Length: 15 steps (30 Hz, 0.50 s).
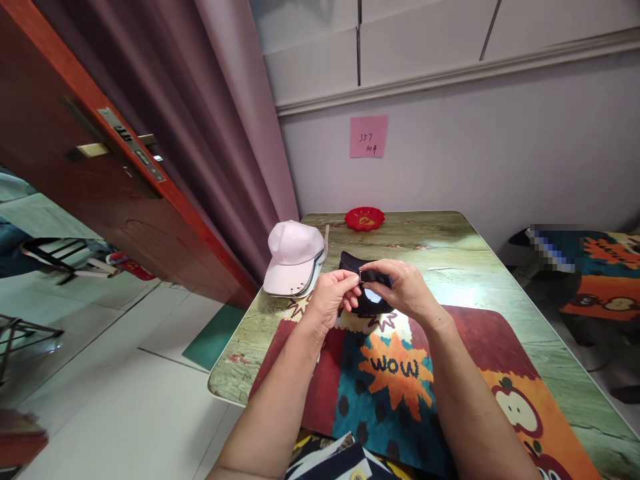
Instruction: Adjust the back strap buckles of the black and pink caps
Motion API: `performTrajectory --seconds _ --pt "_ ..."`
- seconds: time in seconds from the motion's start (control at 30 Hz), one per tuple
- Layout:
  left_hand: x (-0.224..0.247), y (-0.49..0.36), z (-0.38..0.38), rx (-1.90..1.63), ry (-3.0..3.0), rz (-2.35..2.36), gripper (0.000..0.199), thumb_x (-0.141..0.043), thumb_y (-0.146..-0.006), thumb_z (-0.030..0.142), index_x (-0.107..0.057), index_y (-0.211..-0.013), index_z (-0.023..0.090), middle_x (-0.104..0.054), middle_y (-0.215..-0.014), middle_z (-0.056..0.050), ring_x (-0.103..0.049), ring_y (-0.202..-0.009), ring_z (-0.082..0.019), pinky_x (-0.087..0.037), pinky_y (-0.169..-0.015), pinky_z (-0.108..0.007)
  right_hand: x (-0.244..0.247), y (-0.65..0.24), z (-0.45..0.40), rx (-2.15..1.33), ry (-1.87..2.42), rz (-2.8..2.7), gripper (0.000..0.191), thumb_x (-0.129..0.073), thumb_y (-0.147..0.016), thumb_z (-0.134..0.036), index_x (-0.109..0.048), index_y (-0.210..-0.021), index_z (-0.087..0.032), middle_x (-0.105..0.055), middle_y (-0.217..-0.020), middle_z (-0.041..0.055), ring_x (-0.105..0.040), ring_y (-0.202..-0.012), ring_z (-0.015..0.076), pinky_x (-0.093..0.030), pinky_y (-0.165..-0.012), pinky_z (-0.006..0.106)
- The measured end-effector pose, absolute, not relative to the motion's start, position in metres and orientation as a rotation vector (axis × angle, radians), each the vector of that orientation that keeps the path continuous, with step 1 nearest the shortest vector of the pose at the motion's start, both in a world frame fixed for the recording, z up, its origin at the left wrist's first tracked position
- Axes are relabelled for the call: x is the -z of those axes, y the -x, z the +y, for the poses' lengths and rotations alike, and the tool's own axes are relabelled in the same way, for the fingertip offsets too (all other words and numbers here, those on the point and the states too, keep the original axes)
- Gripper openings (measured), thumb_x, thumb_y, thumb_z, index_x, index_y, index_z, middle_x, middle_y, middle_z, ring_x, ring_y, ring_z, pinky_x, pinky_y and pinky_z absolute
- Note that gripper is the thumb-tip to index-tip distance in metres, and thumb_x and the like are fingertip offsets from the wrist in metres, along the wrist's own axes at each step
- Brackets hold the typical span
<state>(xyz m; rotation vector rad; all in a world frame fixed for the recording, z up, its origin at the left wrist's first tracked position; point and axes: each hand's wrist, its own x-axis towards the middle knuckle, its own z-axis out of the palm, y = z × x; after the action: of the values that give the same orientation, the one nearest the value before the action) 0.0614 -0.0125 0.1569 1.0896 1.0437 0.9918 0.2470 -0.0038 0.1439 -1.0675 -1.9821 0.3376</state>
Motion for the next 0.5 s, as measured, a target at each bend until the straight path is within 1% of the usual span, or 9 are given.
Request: performTrajectory --seconds 0.1,0.2,0.27,0.5 --pt "-0.1566 -0.0639 -0.0123 -0.999 -1.098 1.058 0.032 -0.077 -0.072 0.041 -0.060 -0.067 0.014 -0.060 -0.059 0.001 -0.054 -0.044 -0.005 -0.035 -0.040 -0.016 -0.1411 -0.2459 -0.0019 -0.307 1.054 -1.986 0.032 -0.072 -0.083 -0.021 -0.071 -0.114 -0.026 -0.078 -0.104 0.0046 -0.073 -0.096 0.0227 -0.053 -0.090 0.037" --pt "-0.1553 -0.0662 -0.0120 -1.019 -1.114 1.086 0.031 -0.076 -0.072 0.041 -0.059 -0.067 0.015 -0.057 -0.058 0.003 -0.053 -0.044 -0.005 -0.035 -0.039 -0.016 -0.1374 -0.2449 0.0008 -0.206 1.018 -2.005 0.022 -0.072 -0.084 -0.025 -0.072 -0.106 -0.026 -0.079 -0.102 0.0040 -0.073 -0.093 0.0228 -0.049 -0.103 0.044" --pt "-0.1540 -0.0675 -0.0115 -1.035 -1.133 1.102 0.030 -0.074 -0.072 0.041 -0.059 -0.069 0.015 -0.058 -0.058 0.003 -0.053 -0.044 -0.006 -0.034 -0.039 -0.016 -0.1352 -0.2445 0.0020 -0.153 1.002 -2.006 0.017 -0.070 -0.086 -0.026 -0.072 -0.103 -0.026 -0.079 -0.101 0.0032 -0.073 -0.092 0.0223 -0.044 -0.109 0.047" --pt "-0.1503 -0.0690 -0.0087 -1.110 -1.239 1.180 0.022 -0.069 -0.072 0.036 -0.059 -0.072 0.016 -0.058 -0.058 0.003 -0.052 -0.043 -0.006 -0.035 -0.038 -0.015 -0.1343 -0.2432 0.0013 -0.095 1.013 -1.996 0.018 -0.070 -0.085 -0.024 -0.072 -0.103 -0.026 -0.079 -0.099 0.0018 -0.074 -0.090 0.0211 -0.043 -0.111 0.047"
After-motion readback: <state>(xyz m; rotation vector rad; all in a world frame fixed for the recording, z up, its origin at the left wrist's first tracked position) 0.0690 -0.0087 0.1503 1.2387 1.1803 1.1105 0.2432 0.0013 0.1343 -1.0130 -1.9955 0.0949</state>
